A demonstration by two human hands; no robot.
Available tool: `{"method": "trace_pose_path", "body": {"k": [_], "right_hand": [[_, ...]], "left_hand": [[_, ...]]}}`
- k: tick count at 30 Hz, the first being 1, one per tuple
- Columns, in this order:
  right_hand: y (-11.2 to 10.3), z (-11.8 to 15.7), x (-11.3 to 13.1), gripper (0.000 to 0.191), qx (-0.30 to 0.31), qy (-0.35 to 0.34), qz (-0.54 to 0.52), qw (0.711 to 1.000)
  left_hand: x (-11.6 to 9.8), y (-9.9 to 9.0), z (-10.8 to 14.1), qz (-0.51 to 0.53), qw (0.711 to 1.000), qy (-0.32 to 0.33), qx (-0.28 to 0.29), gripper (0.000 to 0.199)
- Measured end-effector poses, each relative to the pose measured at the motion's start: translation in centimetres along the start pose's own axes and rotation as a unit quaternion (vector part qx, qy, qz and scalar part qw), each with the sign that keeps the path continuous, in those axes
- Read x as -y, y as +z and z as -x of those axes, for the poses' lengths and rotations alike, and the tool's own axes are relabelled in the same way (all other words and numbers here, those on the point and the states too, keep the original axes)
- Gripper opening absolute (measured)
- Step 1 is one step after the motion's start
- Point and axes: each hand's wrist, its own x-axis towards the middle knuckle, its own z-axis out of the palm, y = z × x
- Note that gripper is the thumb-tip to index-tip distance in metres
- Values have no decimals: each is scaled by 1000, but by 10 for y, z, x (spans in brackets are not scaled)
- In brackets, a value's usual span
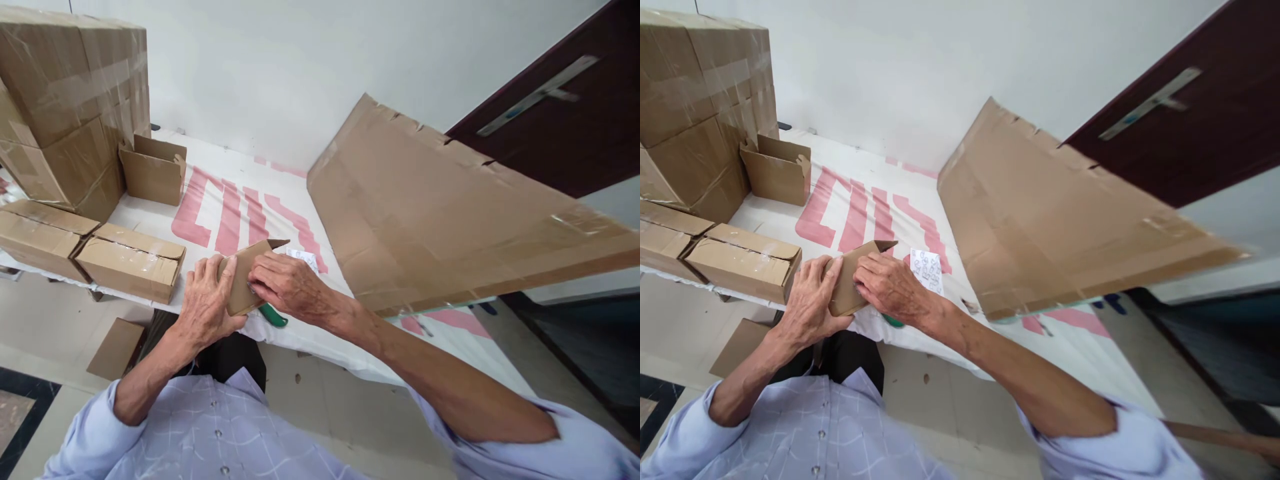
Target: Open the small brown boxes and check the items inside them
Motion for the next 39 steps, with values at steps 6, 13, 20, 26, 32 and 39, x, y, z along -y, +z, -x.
{"method": "trace_pose_path", "body": {"k": [6,13,20,26,32,39], "right_hand": [[-2,-5,-3,24,50,-25,74,996],[-4,-8,-1,28,48,-42,84,994],[-10,-7,-3,17,34,-36,12,999],[-9,-5,-6,25,25,-64,35,997],[-4,-13,-3,27,28,-54,69,996],[-19,10,37,16,-78,-9,12,997]], "left_hand": [[1,0,0,-4,1000,0,8,101],[1,-1,2,4,1000,-4,2,100],[4,2,2,11,1000,-1,-9,99],[3,1,2,0,1000,-1,-5,100],[11,0,5,-9,999,26,-37,104],[33,-7,-3,-15,993,61,-99,100]]}}
